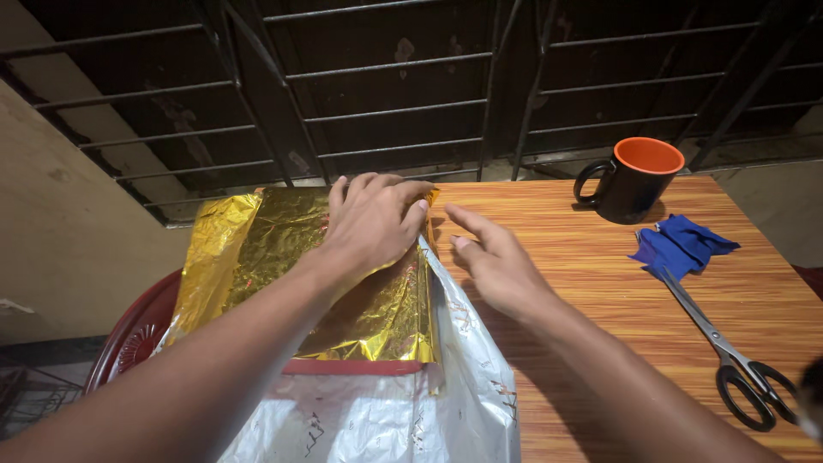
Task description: The person wraps a rectangular object with gold foil, folds the edges, and secures them with clear tape. They use scissors to cut tape and adjust the foil to cover the object fully.
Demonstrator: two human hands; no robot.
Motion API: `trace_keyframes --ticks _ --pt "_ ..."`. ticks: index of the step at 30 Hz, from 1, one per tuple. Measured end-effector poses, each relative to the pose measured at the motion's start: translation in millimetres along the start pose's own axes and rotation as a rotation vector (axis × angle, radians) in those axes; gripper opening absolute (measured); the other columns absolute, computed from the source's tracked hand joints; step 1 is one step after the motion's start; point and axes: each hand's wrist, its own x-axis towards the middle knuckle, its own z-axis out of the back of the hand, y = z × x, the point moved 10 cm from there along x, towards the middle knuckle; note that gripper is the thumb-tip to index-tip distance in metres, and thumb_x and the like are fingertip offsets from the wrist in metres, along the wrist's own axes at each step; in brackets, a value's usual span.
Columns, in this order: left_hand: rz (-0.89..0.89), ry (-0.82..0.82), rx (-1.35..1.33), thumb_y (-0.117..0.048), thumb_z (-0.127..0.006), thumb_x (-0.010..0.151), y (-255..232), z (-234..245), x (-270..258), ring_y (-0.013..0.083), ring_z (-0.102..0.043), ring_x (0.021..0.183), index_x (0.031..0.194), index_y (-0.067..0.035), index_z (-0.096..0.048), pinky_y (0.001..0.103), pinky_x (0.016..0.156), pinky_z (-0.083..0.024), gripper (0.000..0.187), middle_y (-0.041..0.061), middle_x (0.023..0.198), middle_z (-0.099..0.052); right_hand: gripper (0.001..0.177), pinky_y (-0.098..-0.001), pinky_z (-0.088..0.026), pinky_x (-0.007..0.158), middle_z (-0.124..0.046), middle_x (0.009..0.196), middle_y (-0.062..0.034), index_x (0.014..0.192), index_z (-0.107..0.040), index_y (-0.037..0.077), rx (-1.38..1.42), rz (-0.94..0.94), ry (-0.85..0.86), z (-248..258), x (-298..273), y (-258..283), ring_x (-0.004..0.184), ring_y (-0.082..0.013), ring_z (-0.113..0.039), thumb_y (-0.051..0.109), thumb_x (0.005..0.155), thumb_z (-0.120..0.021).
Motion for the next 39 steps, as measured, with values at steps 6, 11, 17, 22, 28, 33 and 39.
trace_keyframes --ticks 6,11,17,22,28,33,39 --pt "-0.058 -0.083 -0.017 -0.042 -0.052 0.095 10.2 1.4 -5.2 0.0321 -0.044 0.138 0.141 -0.018 -0.059 0.059 0.117 -0.019 0.052 0.016 0.141 -0.057 0.055 -0.0258 -0.055 0.081 -0.060 0.143 0.0016 0.154 -0.041 0.011 0.130 0.140 0.017 -23.3 18.8 -1.9 0.094 -0.0089 -0.064 0.006 0.099 -0.046" --pt "-0.062 -0.075 -0.023 -0.043 -0.051 0.095 11.9 1.6 -7.9 0.0316 -0.044 0.137 0.140 -0.018 -0.058 0.058 0.117 -0.020 0.052 0.015 0.138 -0.057 0.055 -0.0241 -0.051 0.085 -0.074 0.122 -0.0082 0.153 -0.045 0.011 -0.017 0.132 -0.031 -28.5 10.8 -3.2 0.093 -0.0081 -0.066 0.006 0.098 -0.049" --pt "-0.083 -0.116 -0.022 -0.042 -0.051 0.096 7.8 4.6 -11.9 0.0307 -0.048 0.134 0.139 -0.015 -0.059 0.056 0.117 -0.024 0.051 0.013 0.134 -0.060 0.049 -0.0259 -0.052 0.092 -0.076 0.122 -0.0109 0.148 -0.053 0.009 -0.106 0.060 -0.034 -27.0 11.0 -15.4 0.105 -0.0112 -0.071 0.007 0.100 -0.048" --pt "-0.082 -0.124 -0.025 -0.042 -0.051 0.095 7.8 5.0 -12.1 0.0307 -0.046 0.135 0.139 -0.015 -0.059 0.056 0.117 -0.023 0.052 0.014 0.135 -0.059 0.052 -0.0303 -0.051 0.098 -0.058 0.145 -0.0107 0.151 -0.044 0.009 -0.139 0.123 -0.153 -10.7 20.8 -1.9 0.122 -0.0167 -0.064 0.005 0.099 -0.046" --pt "-0.070 -0.112 -0.033 -0.043 -0.050 0.096 10.9 1.5 -11.8 0.0299 -0.045 0.137 0.139 -0.015 -0.058 0.056 0.118 -0.022 0.052 0.014 0.137 -0.058 0.054 -0.0298 -0.044 0.107 -0.063 0.142 -0.0121 0.150 -0.046 0.005 -0.064 0.246 -0.081 -30.1 17.9 11.2 0.131 -0.0190 -0.061 -0.001 0.096 -0.045" --pt "-0.105 -0.160 -0.064 -0.040 -0.052 0.096 8.3 12.3 -12.4 0.0339 -0.042 0.138 0.139 -0.014 -0.059 0.060 0.116 -0.018 0.051 0.018 0.142 -0.054 0.043 -0.0296 -0.045 0.106 -0.068 0.135 -0.0115 0.140 -0.056 0.000 -0.146 0.113 -0.015 -29.2 -20.0 2.8 0.127 -0.0185 -0.063 0.004 0.098 -0.048" --pt "-0.113 -0.282 -0.196 -0.030 -0.059 0.095 8.9 53.4 -55.5 0.0360 -0.040 0.142 0.135 -0.011 -0.063 0.060 0.119 -0.017 0.045 0.018 0.143 -0.055 0.043 -0.0416 -0.054 0.089 -0.073 0.121 -0.0204 0.135 -0.061 0.004 0.451 -0.569 -0.170 -17.7 -120.3 -44.7 0.106 -0.0274 -0.069 0.027 0.106 -0.041"
